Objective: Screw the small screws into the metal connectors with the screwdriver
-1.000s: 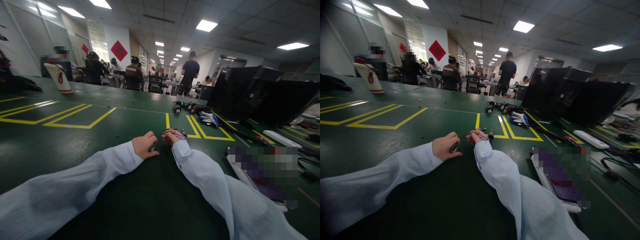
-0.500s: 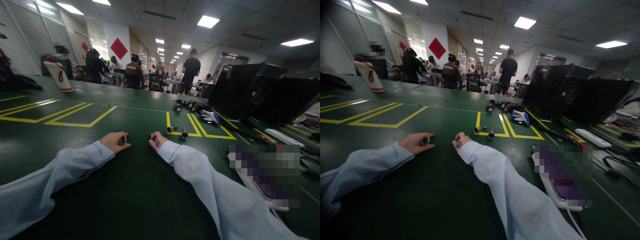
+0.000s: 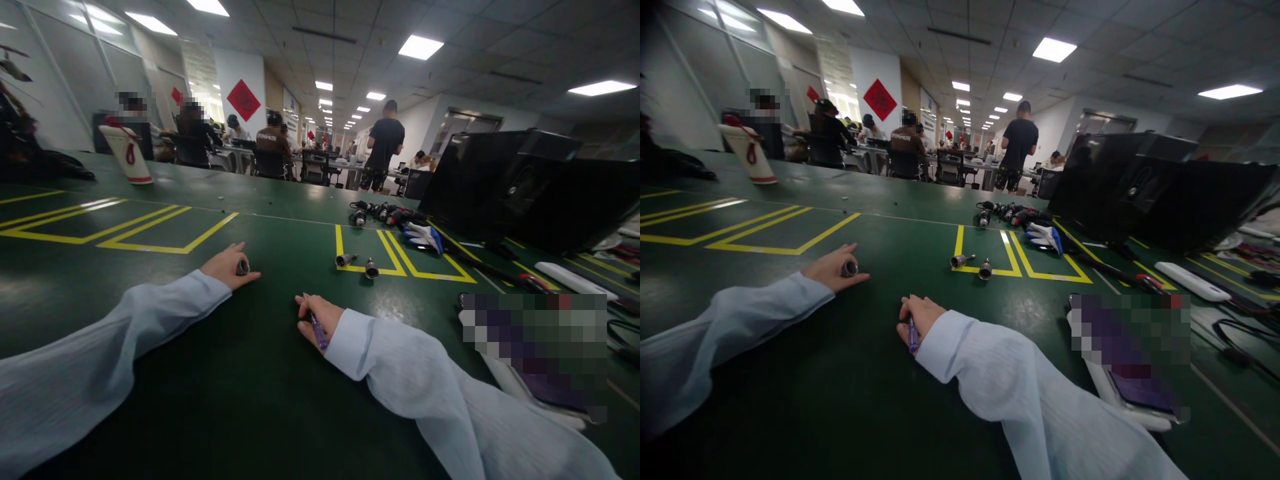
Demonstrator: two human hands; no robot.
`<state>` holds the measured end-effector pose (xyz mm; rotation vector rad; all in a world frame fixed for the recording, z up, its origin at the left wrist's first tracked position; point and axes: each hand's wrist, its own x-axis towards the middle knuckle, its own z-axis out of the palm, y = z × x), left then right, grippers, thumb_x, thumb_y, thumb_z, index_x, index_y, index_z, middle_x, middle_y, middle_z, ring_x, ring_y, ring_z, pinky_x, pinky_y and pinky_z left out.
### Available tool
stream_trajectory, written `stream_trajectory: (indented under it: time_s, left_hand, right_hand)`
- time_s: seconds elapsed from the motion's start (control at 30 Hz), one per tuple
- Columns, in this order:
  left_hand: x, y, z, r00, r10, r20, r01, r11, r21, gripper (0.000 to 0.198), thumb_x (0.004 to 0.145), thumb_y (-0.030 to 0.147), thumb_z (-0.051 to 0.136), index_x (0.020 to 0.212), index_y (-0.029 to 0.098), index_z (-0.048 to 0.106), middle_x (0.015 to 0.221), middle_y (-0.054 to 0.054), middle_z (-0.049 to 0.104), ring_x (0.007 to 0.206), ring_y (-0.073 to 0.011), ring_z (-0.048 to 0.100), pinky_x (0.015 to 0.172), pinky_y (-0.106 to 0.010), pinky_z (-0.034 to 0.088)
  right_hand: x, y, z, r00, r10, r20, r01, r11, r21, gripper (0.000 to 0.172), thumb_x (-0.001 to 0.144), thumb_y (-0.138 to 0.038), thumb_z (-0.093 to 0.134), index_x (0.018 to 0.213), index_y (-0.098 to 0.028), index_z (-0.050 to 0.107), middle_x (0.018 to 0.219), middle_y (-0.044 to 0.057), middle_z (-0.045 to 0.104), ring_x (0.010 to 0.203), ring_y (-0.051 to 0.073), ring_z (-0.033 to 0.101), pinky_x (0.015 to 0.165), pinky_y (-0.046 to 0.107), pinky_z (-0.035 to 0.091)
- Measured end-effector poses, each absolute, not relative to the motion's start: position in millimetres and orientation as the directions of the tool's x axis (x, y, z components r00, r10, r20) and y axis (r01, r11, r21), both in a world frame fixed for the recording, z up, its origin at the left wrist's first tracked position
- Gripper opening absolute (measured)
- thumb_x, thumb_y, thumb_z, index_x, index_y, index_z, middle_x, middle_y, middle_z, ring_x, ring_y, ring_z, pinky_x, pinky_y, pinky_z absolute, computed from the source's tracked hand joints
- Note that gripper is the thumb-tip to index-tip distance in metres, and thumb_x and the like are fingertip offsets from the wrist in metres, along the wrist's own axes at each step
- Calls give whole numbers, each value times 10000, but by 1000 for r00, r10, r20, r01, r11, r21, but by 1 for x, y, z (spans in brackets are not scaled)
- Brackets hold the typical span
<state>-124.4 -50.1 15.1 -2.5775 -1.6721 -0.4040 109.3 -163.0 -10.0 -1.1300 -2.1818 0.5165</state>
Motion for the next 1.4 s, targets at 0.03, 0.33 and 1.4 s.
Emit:
stream_trajectory:
  time_s: [0.03, 0.33, 1.4]
  left_hand:
    - [-128, -44, 16, 342, 915, 213, 919, -373, 125, 382, 619, 536, 502, 656, 157, 505, 1186, -184, 513, 1136, -325, 432, 892, -419, 391]
    - [-86, -123, 3, 687, 703, 186, 660, -710, 245, 279, 688, 433, 536, 713, 157, 501, 1197, -168, 512, 1110, -233, 479, 872, -336, 419]
    - [-42, -188, 27, 886, 412, 215, 455, -676, -580, 189, 767, 77, 421, 751, 153, 593, 1011, -95, 577, 713, -181, 510, 564, -321, 368]
  right_hand:
    - [110, -164, -9, -438, 828, 349, 584, 558, -589, 148, 708, -142, 530, 831, -177, 455, 1162, 147, 541, 1137, 220, 456, 919, 424, 362]
    - [111, -173, -18, -450, 825, 342, 623, 564, -542, 186, 667, -107, 540, 826, -166, 464, 1199, 166, 509, 1174, 246, 407, 957, 438, 322]
    - [122, -193, -7, 118, 993, -23, 24, -26, -999, 481, 695, -567, 461, 489, -141, 547, 304, -34, 432, 267, 49, 392, 310, 167, 292]
